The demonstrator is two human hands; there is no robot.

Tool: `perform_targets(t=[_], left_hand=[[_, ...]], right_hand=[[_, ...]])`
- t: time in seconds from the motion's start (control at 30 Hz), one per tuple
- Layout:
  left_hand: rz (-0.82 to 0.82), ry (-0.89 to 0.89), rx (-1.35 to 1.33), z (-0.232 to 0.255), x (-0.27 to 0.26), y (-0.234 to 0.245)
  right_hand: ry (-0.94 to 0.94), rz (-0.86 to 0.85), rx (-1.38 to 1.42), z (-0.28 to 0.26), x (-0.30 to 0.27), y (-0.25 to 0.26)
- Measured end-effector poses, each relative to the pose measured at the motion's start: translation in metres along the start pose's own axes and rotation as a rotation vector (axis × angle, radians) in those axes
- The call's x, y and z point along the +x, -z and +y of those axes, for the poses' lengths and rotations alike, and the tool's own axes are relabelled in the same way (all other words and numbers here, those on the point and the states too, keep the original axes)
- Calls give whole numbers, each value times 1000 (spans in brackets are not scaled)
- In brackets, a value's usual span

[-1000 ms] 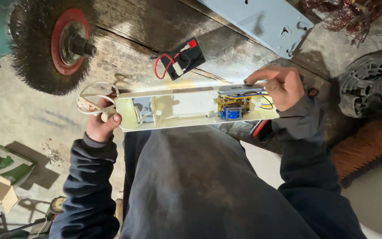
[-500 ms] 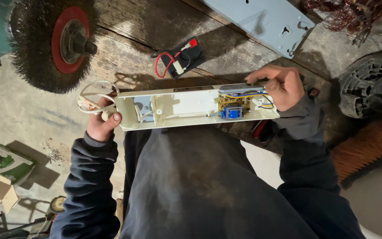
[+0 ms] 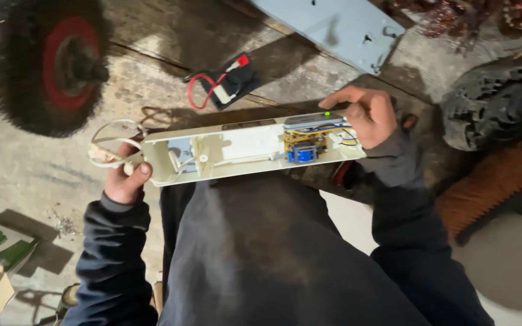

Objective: The person holds a disassembled fluorescent light fixture and repeatedly toggles a switch to test the light. They then connect a small battery pack to internal wires and continue testing the fixture's operation.

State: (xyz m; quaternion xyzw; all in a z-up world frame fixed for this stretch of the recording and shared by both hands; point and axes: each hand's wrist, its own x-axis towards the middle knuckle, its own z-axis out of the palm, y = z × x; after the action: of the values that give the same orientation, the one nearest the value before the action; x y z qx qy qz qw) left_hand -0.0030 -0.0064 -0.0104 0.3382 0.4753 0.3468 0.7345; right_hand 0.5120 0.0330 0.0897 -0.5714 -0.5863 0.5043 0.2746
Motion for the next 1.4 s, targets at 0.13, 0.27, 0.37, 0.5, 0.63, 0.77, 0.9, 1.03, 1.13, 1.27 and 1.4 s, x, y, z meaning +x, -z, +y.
perform_targets(t=[0.13, 0.27, 0.37, 0.5, 0.63, 0.77, 0.9, 1.03, 1.13, 1.27, 1.4], left_hand=[[5, -38, 42, -15, -3, 14], [-30, -46, 72, -19, -6, 18], [-27, -36, 70, -21, -5, 22], [-81, -86, 164, -23, -5, 26], [-132, -121, 253, -18, 0, 28], [-154, -55, 161, 5, 6, 13], [-169, -61, 191, 17, 16, 19], [-164, -30, 325, 12, 25, 37], [-194, -131, 408, 9, 33, 44], [-145, -241, 659, 3, 38, 57], [-92, -250, 628, -18, 33, 68]], right_hand=[[18, 58, -74, 2, -6, -3], [71, 44, 28, -5, -11, -7], [72, 59, 19, -7, -15, -7], [168, 74, -18, -6, -22, -9], [123, 121, -119, -11, -29, -15], [85, 193, -119, -14, -33, -24], [141, 220, -160, -16, -37, -29], [199, 237, -192, -17, -42, -32], [279, 297, -224, -2, -51, -41], [306, 328, -211, -14, -54, -41], [296, 263, -169, -17, -53, -36]])
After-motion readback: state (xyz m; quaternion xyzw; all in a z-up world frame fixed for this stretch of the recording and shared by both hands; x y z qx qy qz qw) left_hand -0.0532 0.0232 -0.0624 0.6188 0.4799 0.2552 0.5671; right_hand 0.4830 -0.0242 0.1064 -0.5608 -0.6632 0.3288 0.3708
